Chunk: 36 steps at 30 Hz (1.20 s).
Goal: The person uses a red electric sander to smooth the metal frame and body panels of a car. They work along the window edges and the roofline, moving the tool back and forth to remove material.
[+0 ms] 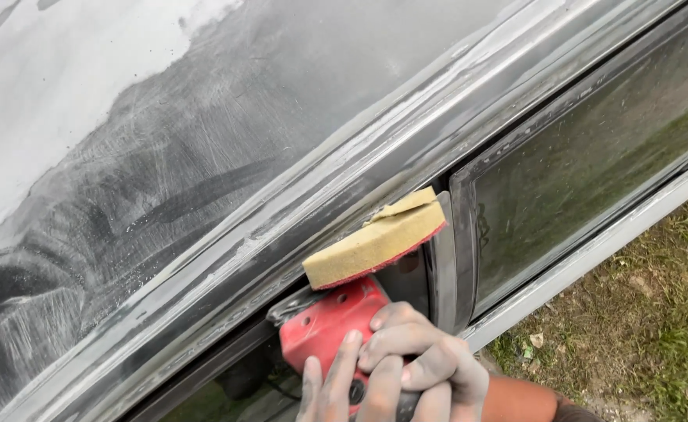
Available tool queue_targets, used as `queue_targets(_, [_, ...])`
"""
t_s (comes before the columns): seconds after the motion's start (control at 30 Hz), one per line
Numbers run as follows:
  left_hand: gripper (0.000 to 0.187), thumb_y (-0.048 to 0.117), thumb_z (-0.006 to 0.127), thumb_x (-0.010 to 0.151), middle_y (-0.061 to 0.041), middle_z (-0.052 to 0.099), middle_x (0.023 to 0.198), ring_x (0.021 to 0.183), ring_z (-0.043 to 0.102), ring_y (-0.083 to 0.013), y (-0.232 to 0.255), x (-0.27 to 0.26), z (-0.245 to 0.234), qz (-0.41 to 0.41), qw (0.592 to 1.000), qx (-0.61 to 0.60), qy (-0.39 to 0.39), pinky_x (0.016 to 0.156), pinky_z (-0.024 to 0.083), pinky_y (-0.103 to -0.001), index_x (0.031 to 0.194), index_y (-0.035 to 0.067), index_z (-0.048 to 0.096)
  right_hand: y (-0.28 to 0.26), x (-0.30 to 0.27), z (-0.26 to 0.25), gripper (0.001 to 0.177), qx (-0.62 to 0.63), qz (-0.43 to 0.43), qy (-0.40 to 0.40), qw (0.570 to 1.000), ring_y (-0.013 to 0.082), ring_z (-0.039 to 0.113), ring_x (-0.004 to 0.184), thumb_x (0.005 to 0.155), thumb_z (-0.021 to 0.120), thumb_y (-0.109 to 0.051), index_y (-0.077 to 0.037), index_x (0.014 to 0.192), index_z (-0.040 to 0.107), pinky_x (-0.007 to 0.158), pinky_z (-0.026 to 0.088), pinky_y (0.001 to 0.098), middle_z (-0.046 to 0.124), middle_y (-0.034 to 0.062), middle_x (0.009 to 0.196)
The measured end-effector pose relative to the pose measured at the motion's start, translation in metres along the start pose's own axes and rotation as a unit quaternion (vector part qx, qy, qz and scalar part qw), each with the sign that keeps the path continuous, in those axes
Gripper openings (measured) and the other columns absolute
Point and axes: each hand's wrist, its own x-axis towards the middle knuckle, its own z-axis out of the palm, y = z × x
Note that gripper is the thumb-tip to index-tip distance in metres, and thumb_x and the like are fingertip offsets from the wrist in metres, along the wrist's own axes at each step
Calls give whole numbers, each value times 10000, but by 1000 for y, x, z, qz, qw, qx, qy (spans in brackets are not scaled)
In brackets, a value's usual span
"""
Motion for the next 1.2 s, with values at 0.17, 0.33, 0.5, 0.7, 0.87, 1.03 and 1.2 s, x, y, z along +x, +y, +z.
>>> queue_targets(0.17, [270, 266, 438, 961, 6, 697, 967, 935, 723, -242, 48, 35, 0, 45, 998, -46, 14, 873, 538, -490, 786, 339, 632, 4, 11, -28, 149, -21, -39, 28, 999, 225, 634, 752, 1050, 437, -193, -51, 1016, 473, 916, 532, 454, 620, 198, 835])
queue_targets(0.33, [192, 242, 490, 905, 21, 685, 905, 865, 769, -304, 80, 64, 12, 93, 992, -77, 43, 727, 614, -532, 814, 329, 636, 17, 61, -94, 511, 63, 5, -132, 989, 242, 711, 940, 1008, 760, -587, -103, 997, 597, 1072, 469, 472, 726, 201, 999])
queue_targets(0.5, [450, 252, 272, 1036, -41, 704, 1002, 948, 745, -352, 92, 63, 23, 177, 978, -110, 15, 751, 580, -527, 854, 273, 683, 15, 79, -97, 414, 113, 0, -73, 991, 253, 675, 892, 880, 714, -477, -89, 979, 611, 1040, 437, 449, 699, 204, 927])
queue_targets(0.7, [243, 185, 486, 1015, -33, 685, 1072, 1013, 744, -352, 81, 59, 13, 153, 978, -140, -24, 755, 594, -542, 941, 270, 701, 16, 72, -101, 438, 71, -4, -112, 991, 262, 686, 958, 913, 671, -517, -97, 1007, 589, 1056, 465, 466, 695, 229, 1007])
queue_targets(0.87, [236, 210, 479, 1025, -53, 678, 1093, 1029, 731, -368, 47, 56, -9, 150, 975, -154, -46, 796, 582, -571, 1000, 259, 708, 14, 44, -77, 433, 72, 7, -131, 989, 236, 664, 972, 927, 691, -525, -118, 1027, 583, 1092, 440, 456, 693, 200, 1023])
queue_targets(1.03, [245, 172, 491, 980, 13, 713, 1048, 989, 755, -302, 5, 55, -30, 162, 979, -125, -15, 766, 594, -507, 886, 311, 670, 19, 5, -55, 420, 63, -6, -162, 985, 247, 678, 966, 945, 681, -511, -115, 1031, 573, 1096, 412, 488, 687, 234, 1035])
queue_targets(1.2, [442, 284, 285, 916, 16, 735, 987, 949, 752, -308, -23, 57, -47, 135, 984, -120, -7, 745, 571, -514, 812, 321, 713, 14, -20, -13, 396, 89, -23, -127, 988, 249, 662, 892, 918, 676, -479, -103, 1021, 603, 999, 411, 454, 679, 182, 938])
